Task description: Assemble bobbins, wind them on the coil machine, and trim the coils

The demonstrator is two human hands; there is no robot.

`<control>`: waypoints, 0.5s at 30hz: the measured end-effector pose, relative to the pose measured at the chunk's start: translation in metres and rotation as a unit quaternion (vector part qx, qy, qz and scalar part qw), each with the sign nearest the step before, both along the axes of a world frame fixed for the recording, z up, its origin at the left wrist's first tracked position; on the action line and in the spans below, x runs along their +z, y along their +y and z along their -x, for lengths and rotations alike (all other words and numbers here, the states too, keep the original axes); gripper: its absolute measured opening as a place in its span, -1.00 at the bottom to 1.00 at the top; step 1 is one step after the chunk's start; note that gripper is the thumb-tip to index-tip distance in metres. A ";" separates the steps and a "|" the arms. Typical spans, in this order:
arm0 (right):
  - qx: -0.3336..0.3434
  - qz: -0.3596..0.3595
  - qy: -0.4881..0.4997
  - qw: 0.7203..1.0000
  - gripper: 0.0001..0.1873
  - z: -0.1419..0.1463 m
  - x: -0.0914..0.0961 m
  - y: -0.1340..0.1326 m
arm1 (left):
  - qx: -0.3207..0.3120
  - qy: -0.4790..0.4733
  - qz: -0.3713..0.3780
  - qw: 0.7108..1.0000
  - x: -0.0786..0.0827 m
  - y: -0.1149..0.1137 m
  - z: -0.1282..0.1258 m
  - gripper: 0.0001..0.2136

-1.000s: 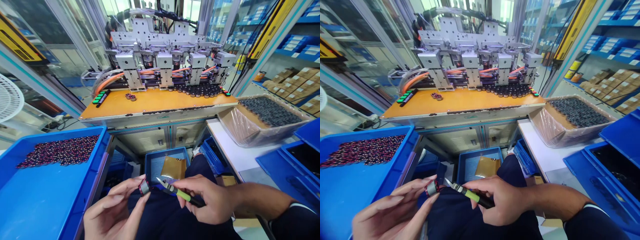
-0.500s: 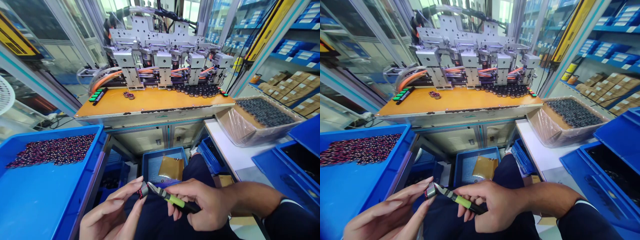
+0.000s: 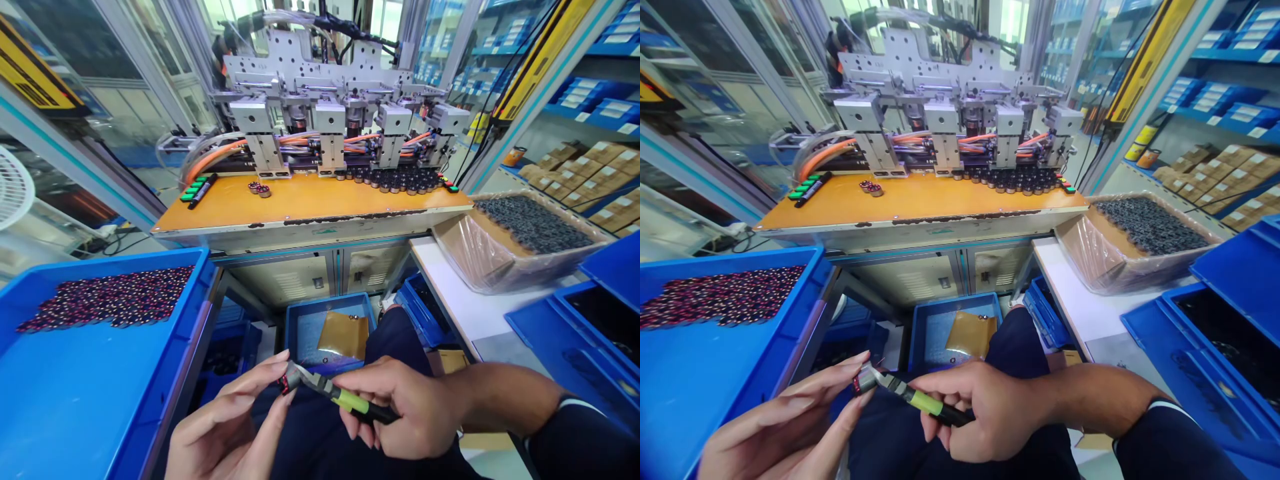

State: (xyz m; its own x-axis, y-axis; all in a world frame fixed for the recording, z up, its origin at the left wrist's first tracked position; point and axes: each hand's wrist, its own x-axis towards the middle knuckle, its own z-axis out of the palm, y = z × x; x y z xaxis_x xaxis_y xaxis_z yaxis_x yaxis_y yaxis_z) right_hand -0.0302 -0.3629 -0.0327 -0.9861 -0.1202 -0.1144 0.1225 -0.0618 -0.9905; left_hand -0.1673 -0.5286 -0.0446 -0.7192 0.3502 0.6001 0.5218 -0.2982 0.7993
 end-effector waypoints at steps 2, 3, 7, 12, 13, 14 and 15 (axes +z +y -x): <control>0.001 -0.011 -0.009 1.000 -0.78 -0.001 -0.007 -0.001 | -0.003 0.012 -0.001 1.000 0.000 0.001 0.001 -0.53; -0.001 -0.013 -0.005 1.000 -0.76 -0.001 -0.010 -0.002 | -0.002 0.016 -0.001 1.000 0.001 0.001 0.000 -0.53; -0.029 -0.018 0.041 0.999 -0.62 0.000 -0.014 0.000 | 0.014 0.004 0.005 1.000 0.004 0.003 -0.002 -0.55; -0.038 -0.191 0.097 0.976 -0.59 0.003 0.007 0.011 | 0.029 -0.135 0.032 0.990 -0.005 0.000 0.008 -0.69; -0.063 -0.251 0.123 0.958 -0.53 0.007 0.015 0.017 | 0.021 -0.202 0.037 0.979 -0.010 -0.002 0.012 -0.71; -0.095 -0.312 0.153 0.933 -0.45 0.013 0.024 0.025 | 0.011 -0.270 0.038 0.962 -0.016 -0.003 0.016 -0.70; -0.130 -0.368 0.183 0.902 -0.38 0.022 0.033 0.036 | -0.002 -0.331 0.040 0.943 -0.022 -0.005 0.020 -0.66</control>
